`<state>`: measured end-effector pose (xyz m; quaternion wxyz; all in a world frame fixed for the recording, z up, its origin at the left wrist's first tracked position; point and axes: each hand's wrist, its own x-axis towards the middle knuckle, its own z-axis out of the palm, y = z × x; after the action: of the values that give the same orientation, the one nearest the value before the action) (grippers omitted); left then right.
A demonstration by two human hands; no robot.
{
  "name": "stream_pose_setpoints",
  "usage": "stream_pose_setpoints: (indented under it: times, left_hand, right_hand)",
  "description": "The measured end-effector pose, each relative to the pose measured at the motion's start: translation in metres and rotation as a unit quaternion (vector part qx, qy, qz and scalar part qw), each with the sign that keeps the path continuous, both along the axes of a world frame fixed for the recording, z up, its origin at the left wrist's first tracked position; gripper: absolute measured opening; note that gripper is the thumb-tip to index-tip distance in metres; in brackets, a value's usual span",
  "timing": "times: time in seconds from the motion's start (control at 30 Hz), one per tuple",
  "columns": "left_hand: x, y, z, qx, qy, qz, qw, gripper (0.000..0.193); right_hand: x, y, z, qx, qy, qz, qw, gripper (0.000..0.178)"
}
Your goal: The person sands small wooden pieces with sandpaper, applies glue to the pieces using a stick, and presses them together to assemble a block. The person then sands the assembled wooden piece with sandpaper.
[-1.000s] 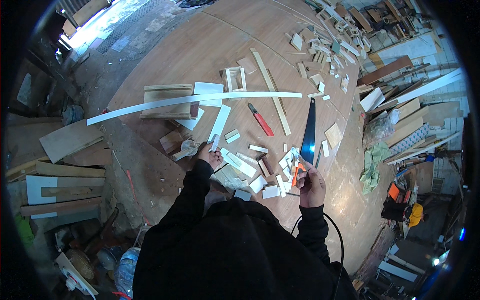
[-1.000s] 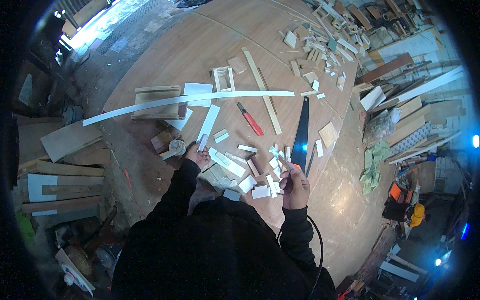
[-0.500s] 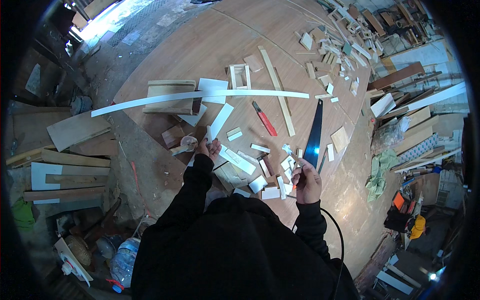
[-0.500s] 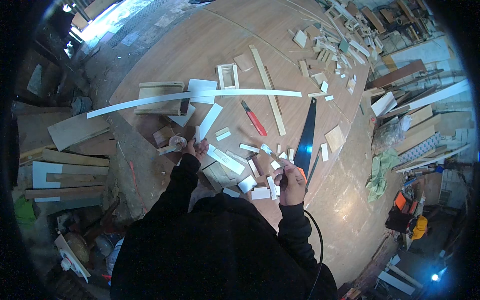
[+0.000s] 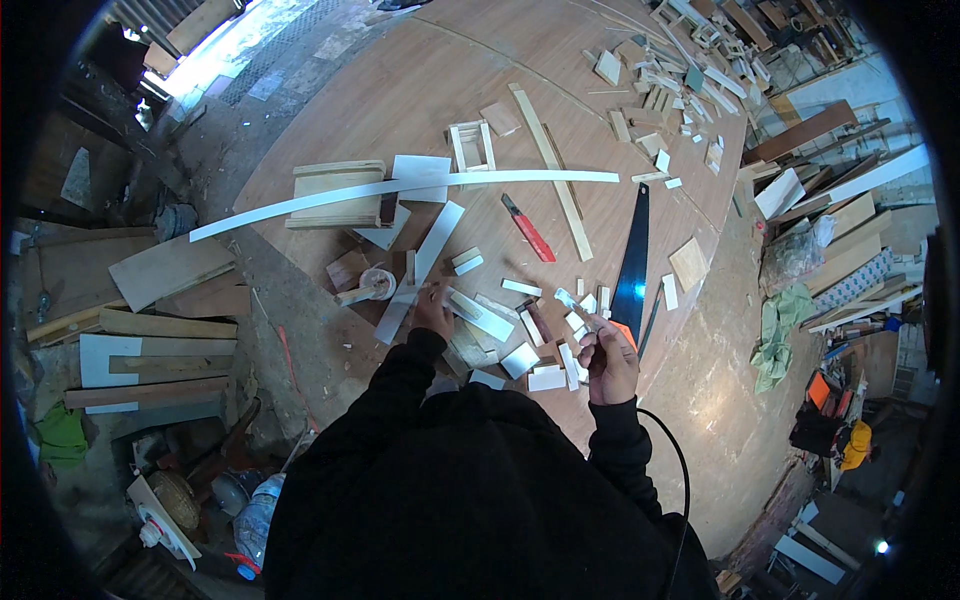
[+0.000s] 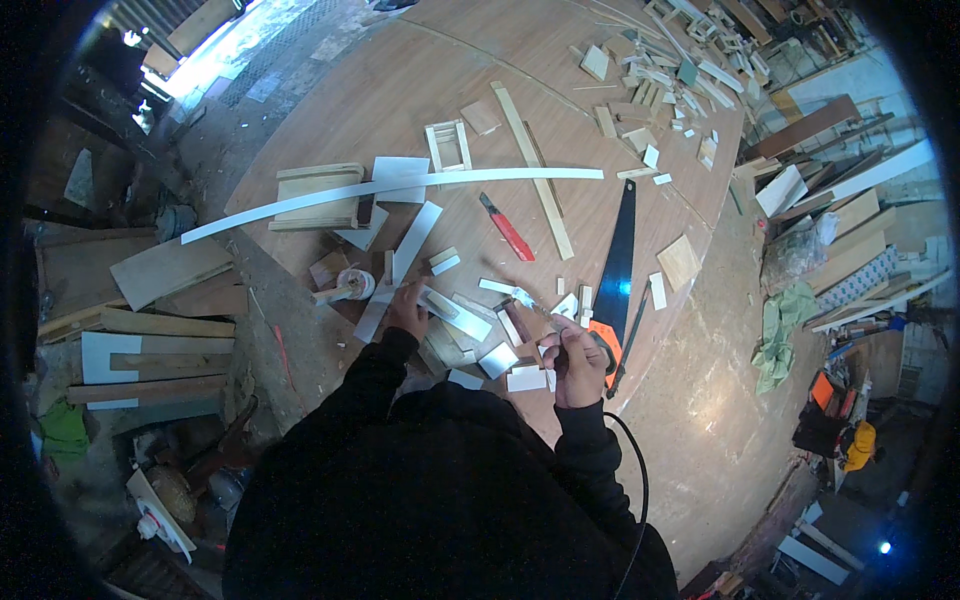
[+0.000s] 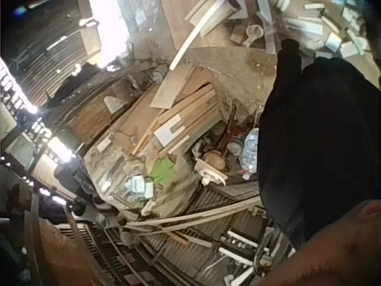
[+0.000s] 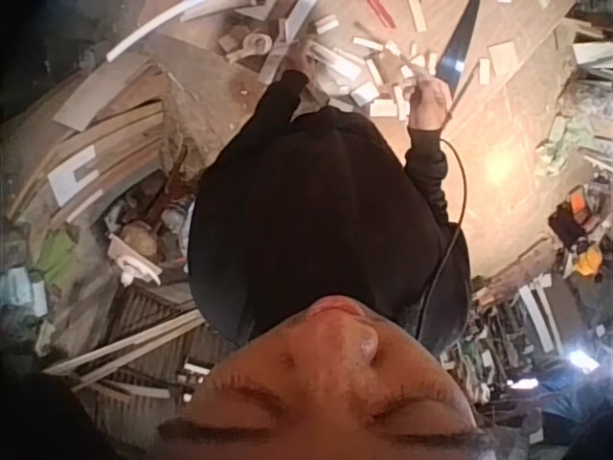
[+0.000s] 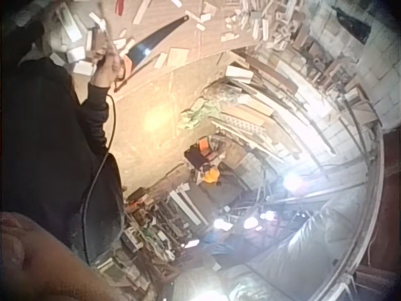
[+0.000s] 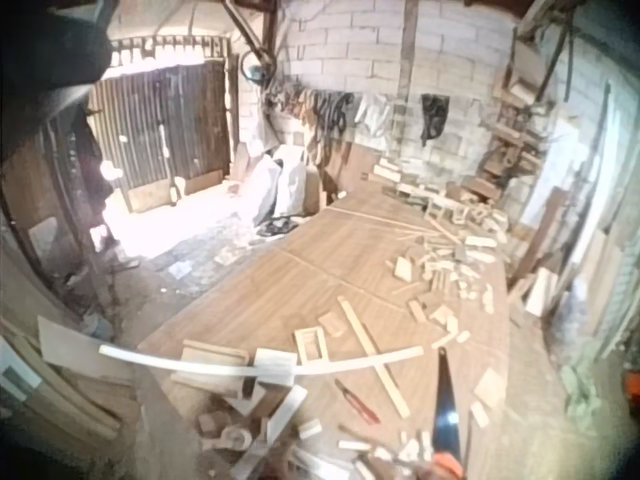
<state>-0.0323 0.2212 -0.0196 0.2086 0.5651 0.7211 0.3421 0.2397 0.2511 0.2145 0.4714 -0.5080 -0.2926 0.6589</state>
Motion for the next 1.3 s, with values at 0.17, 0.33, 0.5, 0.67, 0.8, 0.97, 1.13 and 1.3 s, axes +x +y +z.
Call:
stream_pose_setpoints:
  times: [0.17,0.33,0.5,0.67,0.8,0.97,1.13,1.3]
  left_hand:
    - [0.002,0.007,-0.001,-0.108,0.159,-0.107,0.976,0.054]
    - [0.004,0.01,0.017,-0.163,0.201,-0.118,0.959,0.052]
    - [-0.007,0.015,0.043,-0.143,0.103,-0.002,0.984,0.048]
    - [-0.011,0.018,0.011,-0.081,0.147,0.203,0.965,0.053]
    - [-0.012,0.026,0.006,-0.117,0.13,0.232,0.957,0.051]
    - [-0.031,0.038,-0.015,-0.204,0.086,0.235,0.946,0.052]
    - [-0.034,0.044,-0.032,-0.162,0.122,0.229,0.952,0.049]
    - [-0.033,0.045,-0.02,-0.127,0.182,0.233,0.947,0.039]
  right_hand:
    - [0.003,-0.003,0.0,0.002,-0.001,0.015,1.0,0.027]
    - [0.009,-0.006,-0.003,0.003,-0.016,0.017,1.0,0.029]
    - [0.012,-0.01,-0.006,0.004,-0.008,0.011,1.0,0.028]
    - [0.01,-0.01,-0.005,0.001,-0.002,0.014,1.0,0.028]
    - [0.013,-0.009,-0.006,0.005,-0.014,0.031,0.999,0.028]
    - [0.016,-0.007,-0.008,-0.006,-0.028,0.032,0.999,0.028]
    - [0.022,-0.002,-0.015,-0.012,-0.029,0.016,0.999,0.027]
    - [0.023,0.003,-0.017,-0.015,-0.021,0.025,0.999,0.026]
